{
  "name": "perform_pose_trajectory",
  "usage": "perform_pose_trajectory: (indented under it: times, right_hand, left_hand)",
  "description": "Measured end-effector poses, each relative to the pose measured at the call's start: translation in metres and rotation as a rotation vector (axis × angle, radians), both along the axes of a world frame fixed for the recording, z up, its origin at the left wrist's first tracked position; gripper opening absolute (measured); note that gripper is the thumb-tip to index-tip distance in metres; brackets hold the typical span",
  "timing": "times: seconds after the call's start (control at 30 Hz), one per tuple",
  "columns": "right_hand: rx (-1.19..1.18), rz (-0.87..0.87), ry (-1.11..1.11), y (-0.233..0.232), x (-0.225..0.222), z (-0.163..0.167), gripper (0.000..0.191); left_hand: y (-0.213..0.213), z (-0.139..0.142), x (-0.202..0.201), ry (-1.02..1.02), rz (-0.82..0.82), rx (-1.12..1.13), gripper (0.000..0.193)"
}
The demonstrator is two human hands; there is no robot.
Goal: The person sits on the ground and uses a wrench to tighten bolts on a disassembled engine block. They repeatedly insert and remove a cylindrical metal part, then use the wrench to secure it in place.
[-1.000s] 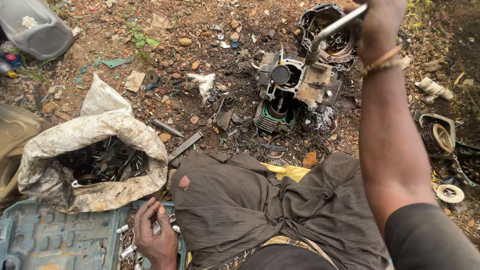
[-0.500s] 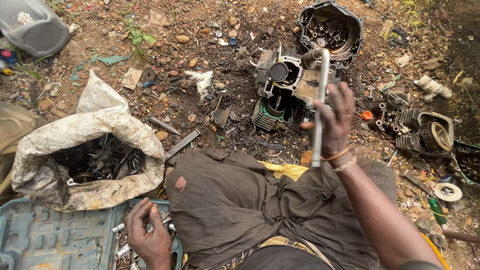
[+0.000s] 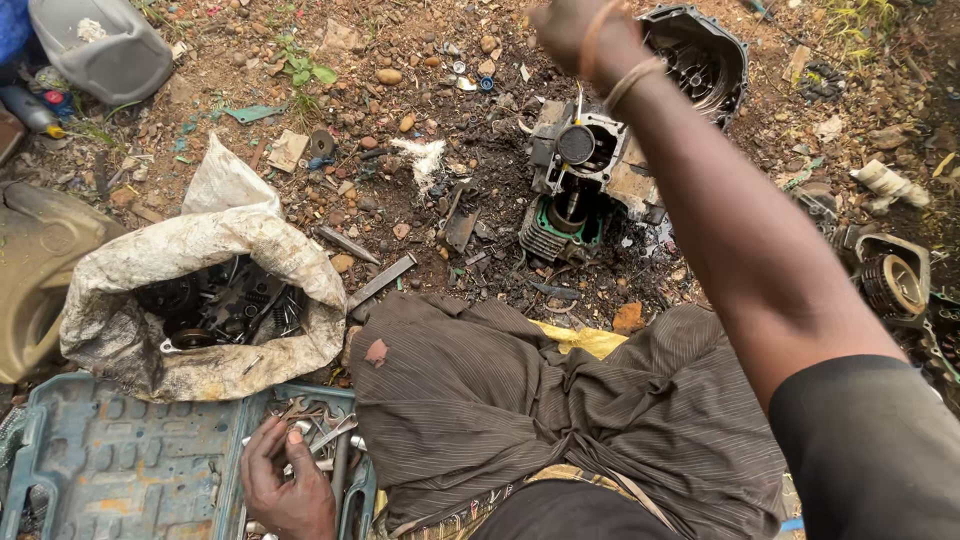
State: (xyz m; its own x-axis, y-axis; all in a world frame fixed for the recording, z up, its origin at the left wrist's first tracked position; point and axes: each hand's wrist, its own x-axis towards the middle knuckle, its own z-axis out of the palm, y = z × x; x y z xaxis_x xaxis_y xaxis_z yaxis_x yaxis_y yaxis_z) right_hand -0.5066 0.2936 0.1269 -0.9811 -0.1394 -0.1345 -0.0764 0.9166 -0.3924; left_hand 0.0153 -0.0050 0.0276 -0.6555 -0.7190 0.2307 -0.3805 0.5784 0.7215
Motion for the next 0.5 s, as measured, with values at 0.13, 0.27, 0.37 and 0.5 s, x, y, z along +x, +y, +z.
perform_pose_trajectory:
  times: [0.13,0.27,0.37,0.5]
  right_hand:
    - [0.413,0.531,0.365,-0.035,0.143,-0.044,0.035]
    - [0.030,0.121,1.137,0.068,0.235,-0.076,0.038]
    - [-0.692,-0.255,0.949,0.112,0.241,-0.092,0.061]
    - [-1.602,-0.476,0.872,0.161,0.133,-0.073,0.057]
  left_hand:
    - [-0.001,-0.008,0.001,0.021,0.005,-0.026,0.015]
    - [-0.001,-0.008,-0.013,-0.039,-0.033,-0.043,0.019]
    - [0.001,-0.006,-0.036,0.012,-0.135,-0.028,0.022]
    - [0.004,0.004,-0.050,-0.021,-0.195,-0.099,0.021]
